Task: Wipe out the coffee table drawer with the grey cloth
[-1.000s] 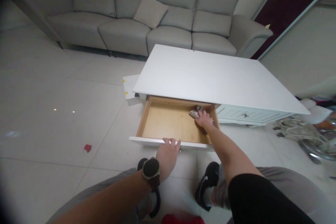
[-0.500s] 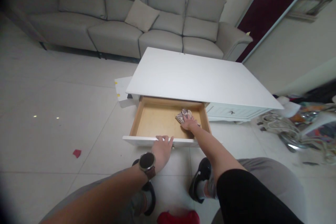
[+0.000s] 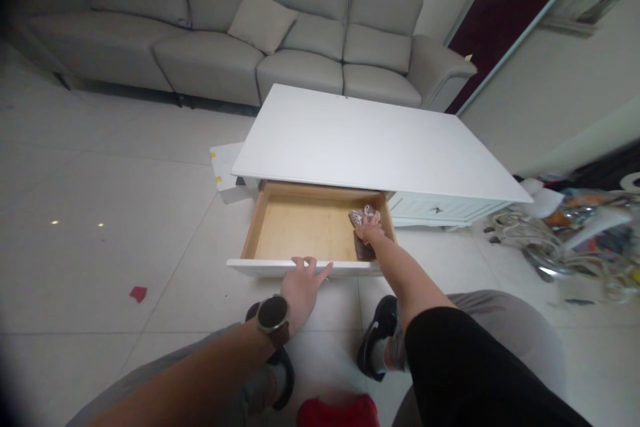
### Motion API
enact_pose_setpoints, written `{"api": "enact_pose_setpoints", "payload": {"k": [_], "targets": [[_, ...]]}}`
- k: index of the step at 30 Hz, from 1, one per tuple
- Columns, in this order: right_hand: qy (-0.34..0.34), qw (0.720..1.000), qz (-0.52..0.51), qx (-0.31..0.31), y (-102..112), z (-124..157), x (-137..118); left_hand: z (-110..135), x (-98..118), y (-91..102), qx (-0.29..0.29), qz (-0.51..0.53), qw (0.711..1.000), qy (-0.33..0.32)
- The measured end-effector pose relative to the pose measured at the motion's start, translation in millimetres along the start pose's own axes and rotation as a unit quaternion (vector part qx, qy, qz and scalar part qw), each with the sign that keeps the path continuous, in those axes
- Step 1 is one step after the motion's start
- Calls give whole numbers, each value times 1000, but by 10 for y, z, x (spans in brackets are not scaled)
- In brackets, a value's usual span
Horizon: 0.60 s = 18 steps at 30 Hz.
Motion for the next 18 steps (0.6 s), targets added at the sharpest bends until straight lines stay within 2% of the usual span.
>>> {"api": "enact_pose_setpoints", "payload": {"k": [5, 11, 18], "targets": [[-43, 999, -9, 2, 50, -153, 73, 17, 17, 27, -10, -31, 999, 2], [-15, 996, -15, 87, 267, -264, -53, 10, 13, 46, -9, -41, 999, -9], [7, 997, -5, 78, 403, -358, -80, -12, 2, 114, -14, -56, 998, -11]]}}
Point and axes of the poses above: each hand's wrist, its own z-axis away from the middle knuckle, its own y-axis out of the back of the hand, x = y × z, the point moved 10 cm from there along -z, towards the middle knuckle, and after that the axes turned 9 degrees about -y, right-handed, at the moved point
